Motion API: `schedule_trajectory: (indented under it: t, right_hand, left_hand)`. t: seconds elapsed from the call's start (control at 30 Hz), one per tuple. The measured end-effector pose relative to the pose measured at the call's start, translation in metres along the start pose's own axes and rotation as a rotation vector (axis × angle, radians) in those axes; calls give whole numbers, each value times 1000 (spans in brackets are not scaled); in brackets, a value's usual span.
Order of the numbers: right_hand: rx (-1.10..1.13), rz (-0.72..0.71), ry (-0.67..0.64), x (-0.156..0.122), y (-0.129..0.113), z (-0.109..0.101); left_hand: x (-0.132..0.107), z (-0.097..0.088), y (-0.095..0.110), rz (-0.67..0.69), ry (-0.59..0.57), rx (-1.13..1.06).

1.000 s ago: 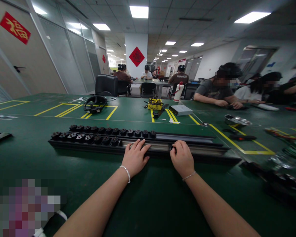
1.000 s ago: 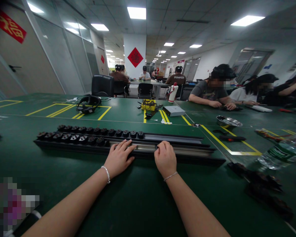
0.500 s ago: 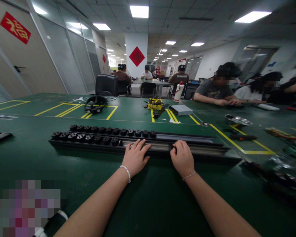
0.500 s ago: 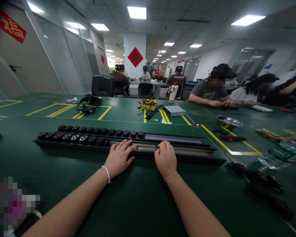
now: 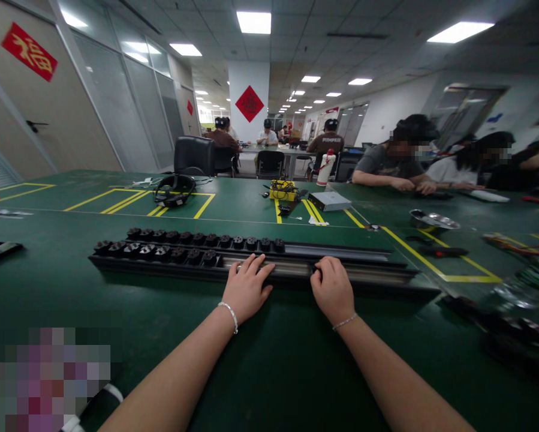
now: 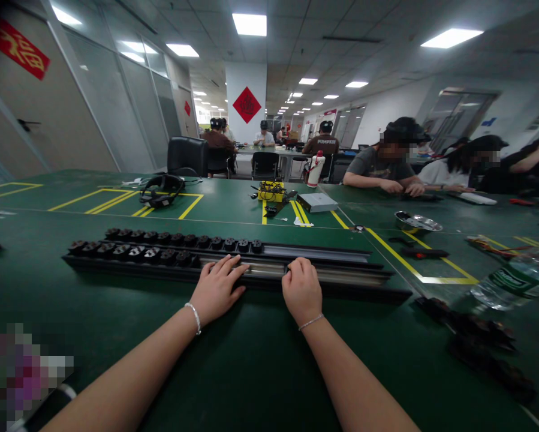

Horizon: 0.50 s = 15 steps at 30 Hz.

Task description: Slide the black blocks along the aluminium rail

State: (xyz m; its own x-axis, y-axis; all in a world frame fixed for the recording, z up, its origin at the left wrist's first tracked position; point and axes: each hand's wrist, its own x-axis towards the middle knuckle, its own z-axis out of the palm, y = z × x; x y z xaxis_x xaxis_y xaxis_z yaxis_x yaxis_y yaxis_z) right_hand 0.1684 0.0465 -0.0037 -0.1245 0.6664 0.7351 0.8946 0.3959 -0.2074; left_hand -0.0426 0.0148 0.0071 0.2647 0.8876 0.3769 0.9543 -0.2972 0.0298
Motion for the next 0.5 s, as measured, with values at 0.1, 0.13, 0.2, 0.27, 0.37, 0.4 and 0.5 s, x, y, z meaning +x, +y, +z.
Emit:
schedule_trajectory:
  t: [0.1, 0.13, 0.2, 0.27, 0.37, 0.4, 0.5]
  right_hand:
    - [8, -8, 3, 0, 0, 0]
    - [6, -6, 1, 0, 0, 0]
    - [1, 2, -9, 0, 0, -1]
    - [-1, 15, -15, 0, 0, -1]
    - [-3, 33, -1, 0, 1, -1]
    - [-3, 35, 8, 0, 2, -1]
    - [4, 24, 34, 0, 3, 0]
  left_hand:
    - [0, 1, 0, 6, 7, 0]
    - [0, 1, -1, 9, 10, -1]
    - [0, 2, -1, 9, 17, -3]
    - [0, 3, -2, 7, 20, -5]
    - [-1, 4, -2, 11, 22, -6]
    - [-1, 4, -2, 12, 24, -7]
    - [-1, 4, -1, 9, 31, -6]
